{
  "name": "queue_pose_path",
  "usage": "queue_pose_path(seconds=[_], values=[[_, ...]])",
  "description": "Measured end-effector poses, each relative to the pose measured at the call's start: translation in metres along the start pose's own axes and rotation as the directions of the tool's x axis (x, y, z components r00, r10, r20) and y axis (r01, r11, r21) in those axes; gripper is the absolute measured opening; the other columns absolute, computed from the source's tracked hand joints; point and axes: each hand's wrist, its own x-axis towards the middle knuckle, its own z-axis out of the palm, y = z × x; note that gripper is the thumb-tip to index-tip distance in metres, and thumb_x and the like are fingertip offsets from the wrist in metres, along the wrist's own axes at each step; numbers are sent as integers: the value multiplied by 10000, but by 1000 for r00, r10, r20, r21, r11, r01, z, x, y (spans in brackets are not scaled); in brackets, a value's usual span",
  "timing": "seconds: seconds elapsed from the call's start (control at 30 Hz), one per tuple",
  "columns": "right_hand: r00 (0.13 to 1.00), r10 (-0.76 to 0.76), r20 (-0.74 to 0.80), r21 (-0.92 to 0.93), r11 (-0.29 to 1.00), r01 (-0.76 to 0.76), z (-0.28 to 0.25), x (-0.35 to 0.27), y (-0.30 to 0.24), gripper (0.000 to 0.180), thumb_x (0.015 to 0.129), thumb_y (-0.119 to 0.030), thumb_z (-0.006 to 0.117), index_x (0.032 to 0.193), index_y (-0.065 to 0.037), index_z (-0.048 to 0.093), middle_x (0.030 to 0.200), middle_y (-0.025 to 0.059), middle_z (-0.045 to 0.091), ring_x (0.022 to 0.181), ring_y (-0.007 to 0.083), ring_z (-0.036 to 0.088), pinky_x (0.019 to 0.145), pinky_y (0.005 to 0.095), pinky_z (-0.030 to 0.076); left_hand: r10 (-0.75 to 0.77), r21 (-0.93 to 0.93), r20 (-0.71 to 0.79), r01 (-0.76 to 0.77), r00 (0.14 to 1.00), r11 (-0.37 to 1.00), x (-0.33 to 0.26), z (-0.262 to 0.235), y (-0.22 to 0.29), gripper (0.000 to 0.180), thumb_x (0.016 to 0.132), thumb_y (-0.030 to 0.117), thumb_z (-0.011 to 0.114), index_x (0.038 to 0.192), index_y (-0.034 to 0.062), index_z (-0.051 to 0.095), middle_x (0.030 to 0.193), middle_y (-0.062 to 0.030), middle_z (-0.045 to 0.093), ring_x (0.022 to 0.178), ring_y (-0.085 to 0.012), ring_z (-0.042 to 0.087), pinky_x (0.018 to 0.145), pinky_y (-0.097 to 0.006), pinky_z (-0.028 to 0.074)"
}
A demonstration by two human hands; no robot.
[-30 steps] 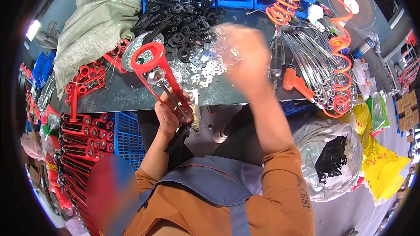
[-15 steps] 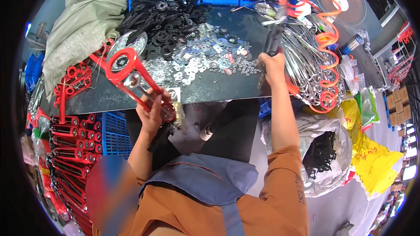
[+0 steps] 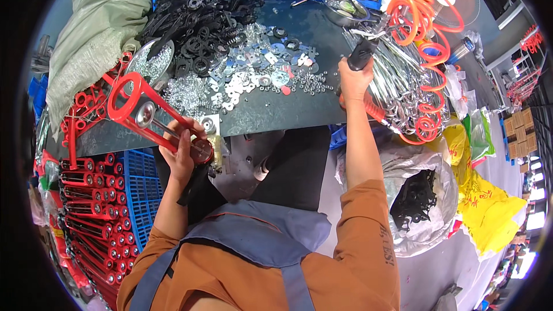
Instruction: Assembling the frames and mechanical components of manual caulking guns at a manufacturing workstation.
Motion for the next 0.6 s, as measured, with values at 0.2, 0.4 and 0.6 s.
queue_pose_path(seconds=[0.2, 0.4, 0.6], values=[[999, -30, -20, 143, 989, 32, -2, -12, -11, 242, 717, -28, 672, 891, -26, 504, 693, 47, 593, 535, 128, 577, 526, 271, 483, 9, 35, 9, -10, 1000, 999, 7, -2, -4, 216, 945, 97, 527, 1103, -51, 531, 919, -116, 626, 768, -178, 615, 689, -303, 515], [990, 25, 140, 309, 949, -68, 35, -36, -25, 254, 765, 45, 634, 930, -24, 454, 685, 66, 569, 517, 164, 574, 494, 300, 474, -5, 7, -30, 6, 1000, 1000, 10, -3, 0, 100, 930, 74, 571, 911, -17, 608, 754, -35, 630, 679, -82, 604, 603, -229, 475], [951, -41, 305, 603, 781, -160, 60, -65, -178, 191, 843, 25, 603, 1004, -7, 504, 827, 84, 571, 634, 159, 593, 553, 315, 531, 66, 31, 36, -67, 997, 997, 9, 1, -5, 134, 904, 106, 625, 913, -24, 595, 733, -38, 638, 674, -87, 610, 597, -259, 488]])
